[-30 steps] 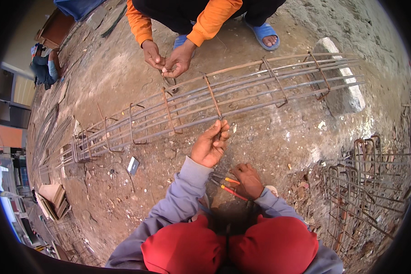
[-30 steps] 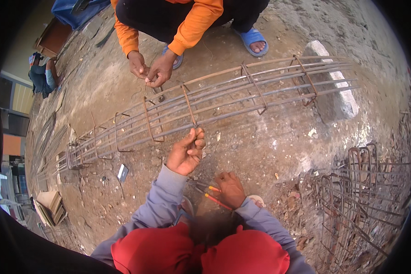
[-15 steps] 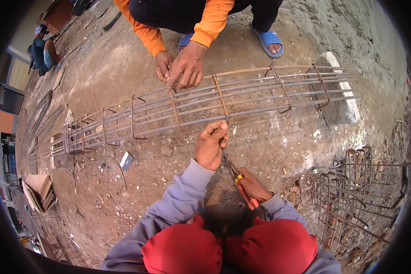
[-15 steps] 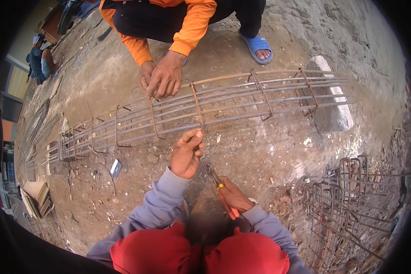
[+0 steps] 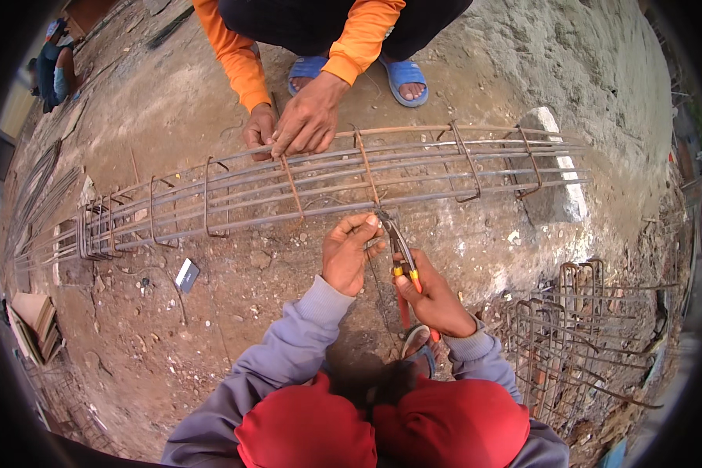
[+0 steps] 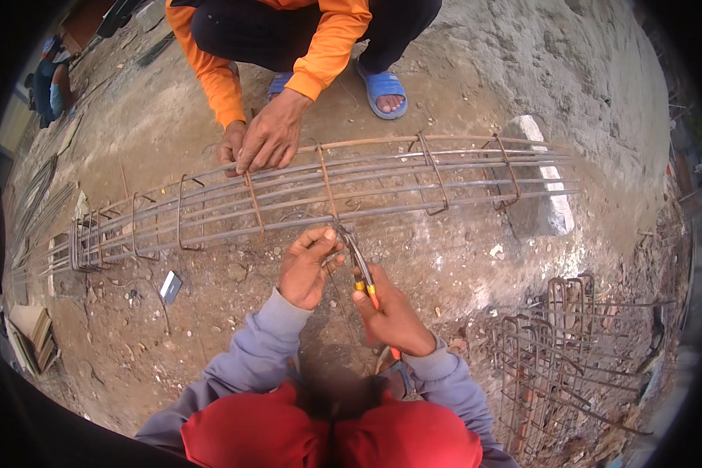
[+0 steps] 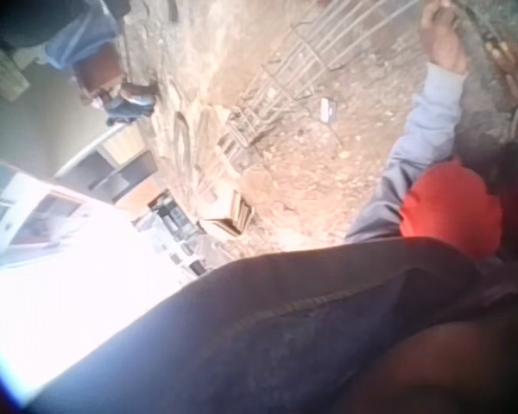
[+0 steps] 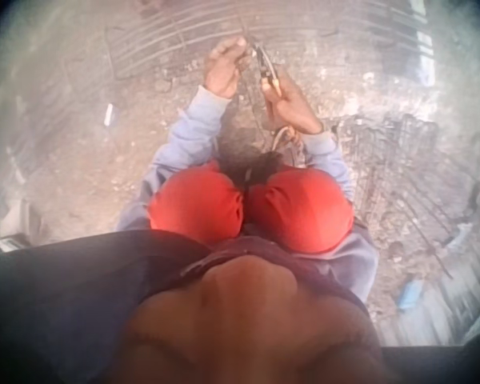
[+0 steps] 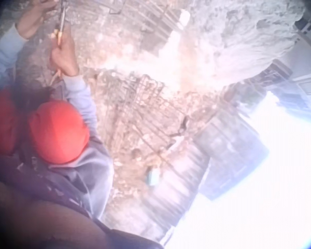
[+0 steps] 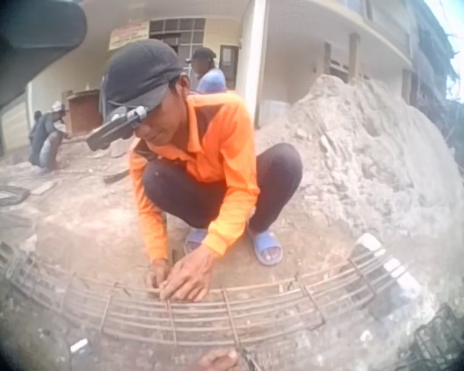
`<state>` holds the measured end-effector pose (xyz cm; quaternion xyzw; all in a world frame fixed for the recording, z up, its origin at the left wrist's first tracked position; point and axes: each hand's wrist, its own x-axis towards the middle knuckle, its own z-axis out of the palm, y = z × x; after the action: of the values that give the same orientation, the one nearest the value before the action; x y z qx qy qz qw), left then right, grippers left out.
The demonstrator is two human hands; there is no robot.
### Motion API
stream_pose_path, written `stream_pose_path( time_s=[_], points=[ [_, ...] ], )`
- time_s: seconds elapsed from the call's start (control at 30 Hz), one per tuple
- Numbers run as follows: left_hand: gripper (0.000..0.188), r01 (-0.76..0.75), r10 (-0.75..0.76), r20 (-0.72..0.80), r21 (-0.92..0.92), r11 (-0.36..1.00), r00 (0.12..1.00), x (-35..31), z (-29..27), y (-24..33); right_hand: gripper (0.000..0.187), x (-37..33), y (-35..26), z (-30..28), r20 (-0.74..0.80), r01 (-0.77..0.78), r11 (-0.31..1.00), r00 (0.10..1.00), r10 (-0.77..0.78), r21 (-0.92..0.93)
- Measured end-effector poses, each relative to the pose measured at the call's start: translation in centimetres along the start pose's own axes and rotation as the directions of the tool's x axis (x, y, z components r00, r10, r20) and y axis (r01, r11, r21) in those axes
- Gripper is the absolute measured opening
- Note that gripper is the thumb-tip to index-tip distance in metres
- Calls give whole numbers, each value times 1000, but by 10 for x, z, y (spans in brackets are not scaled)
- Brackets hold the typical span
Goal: The person assembles a rebar cage by tying steel bars together with wire using pliers. They work alongside another person, repeatedly wrapping and twisting wire to secure the rebar grid.
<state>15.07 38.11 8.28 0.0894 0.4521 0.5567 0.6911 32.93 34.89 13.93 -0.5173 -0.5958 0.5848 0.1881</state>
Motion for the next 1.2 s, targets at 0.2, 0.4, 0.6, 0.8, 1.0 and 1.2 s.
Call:
stream_pose_path(
  time_s=[0.2, 0.4, 0.6, 0.8, 1.0, 1.2],
  points=[
    [11, 28, -26, 45, -34, 999, 999, 0, -3, 0, 43, -3, -10, -4, 9, 133, 966, 991, -135, -223],
    [11, -143, 142, 16, 55, 988, 990, -8, 6, -11, 42, -5, -24, -1, -36, 83, 878, 993, -114, -472],
    [17, -302, 305, -3, 140, 943, 952, -9, 6, -27, 41, -3, -29, 3, -59, 41, 832, 994, -88, -554],
    [45, -130, 133, -61, 57, 990, 989, -28, 31, -30, 49, 1, 2, 17, -124, 74, 816, 977, -176, -574],
    [43, -31, 37, -11, 330, 943, 999, -12, 45, -31, 53, -6, -1, 22, -130, 209, 761, 924, -358, -614],
    [34, 330, -159, 477, -300, 895, 864, -5, 21, -31, 56, -33, 11, 3, 115, 6, 983, 993, -28, 186]
  ],
)
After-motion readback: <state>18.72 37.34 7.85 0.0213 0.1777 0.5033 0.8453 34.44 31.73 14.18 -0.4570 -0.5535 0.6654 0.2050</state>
